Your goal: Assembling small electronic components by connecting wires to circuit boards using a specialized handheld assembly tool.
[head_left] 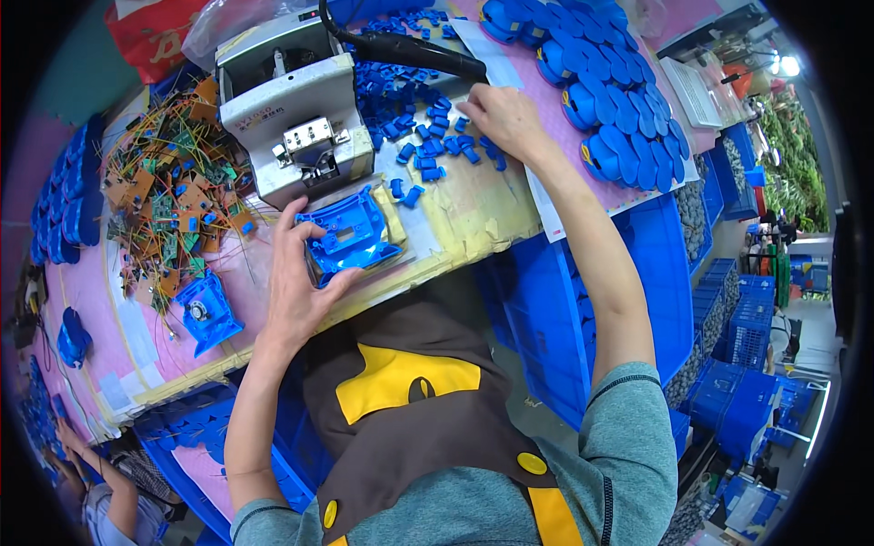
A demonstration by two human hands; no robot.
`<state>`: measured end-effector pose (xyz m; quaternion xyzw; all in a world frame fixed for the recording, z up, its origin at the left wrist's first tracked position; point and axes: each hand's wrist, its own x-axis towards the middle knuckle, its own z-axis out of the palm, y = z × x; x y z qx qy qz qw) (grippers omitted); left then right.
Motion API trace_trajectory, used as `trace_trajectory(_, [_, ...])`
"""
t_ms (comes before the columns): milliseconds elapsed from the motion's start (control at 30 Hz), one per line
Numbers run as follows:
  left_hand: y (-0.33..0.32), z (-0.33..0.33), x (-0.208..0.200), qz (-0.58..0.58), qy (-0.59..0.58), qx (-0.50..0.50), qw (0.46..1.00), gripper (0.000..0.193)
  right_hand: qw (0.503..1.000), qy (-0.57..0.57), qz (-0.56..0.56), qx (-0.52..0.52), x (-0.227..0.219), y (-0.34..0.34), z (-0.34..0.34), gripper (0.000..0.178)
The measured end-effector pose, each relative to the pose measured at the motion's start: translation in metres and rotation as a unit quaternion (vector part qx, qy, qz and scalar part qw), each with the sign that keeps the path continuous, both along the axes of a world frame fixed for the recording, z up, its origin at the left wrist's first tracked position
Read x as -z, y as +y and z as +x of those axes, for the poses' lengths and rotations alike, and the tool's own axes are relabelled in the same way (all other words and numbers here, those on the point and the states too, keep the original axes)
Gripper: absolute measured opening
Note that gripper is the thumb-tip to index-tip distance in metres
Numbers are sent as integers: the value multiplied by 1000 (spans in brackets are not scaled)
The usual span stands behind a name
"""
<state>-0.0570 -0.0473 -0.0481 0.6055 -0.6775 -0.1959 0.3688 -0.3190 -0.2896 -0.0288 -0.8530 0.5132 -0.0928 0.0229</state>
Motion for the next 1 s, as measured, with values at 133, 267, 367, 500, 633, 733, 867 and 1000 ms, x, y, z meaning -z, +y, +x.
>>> trace_trajectory(133, [0, 0, 7, -2, -2, -1, 1000, 64, 983, -106, -16, -149, 3, -3, -12, 14])
trace_trajectory(267, [1, -1, 19, 14, 110, -26, 994, 80, 984, -71, 8, -162, 9, 0, -12, 11])
trace_trajectory(367, [0, 0, 23, 43, 145, -32, 988, 90, 986, -66, 33, -152, 8, -1, -11, 11])
trace_trajectory(500, [-5, 0, 20, -47, 36, 2, 998, 93, 984, -69, 55, -154, 11, -3, -15, 12])
trace_trajectory(633, [-5, -3, 20, -45, 40, -7, 998, 93, 985, -89, 68, -132, 10, 0, -12, 13])
trace_trajectory(733, [-5, -3, 19, -3, 73, -28, 997, 95, 985, -103, 32, -134, -8, 15, -2, 12])
trace_trajectory(867, [-2, -3, 23, -11, 70, -42, 997, 95, 932, -190, 62, -303, -37, 72, 52, 9])
trace_trajectory(1000, [-3, -4, 23, -24, 55, -42, 997, 95, 929, -83, 62, -355, -38, 117, 93, 7])
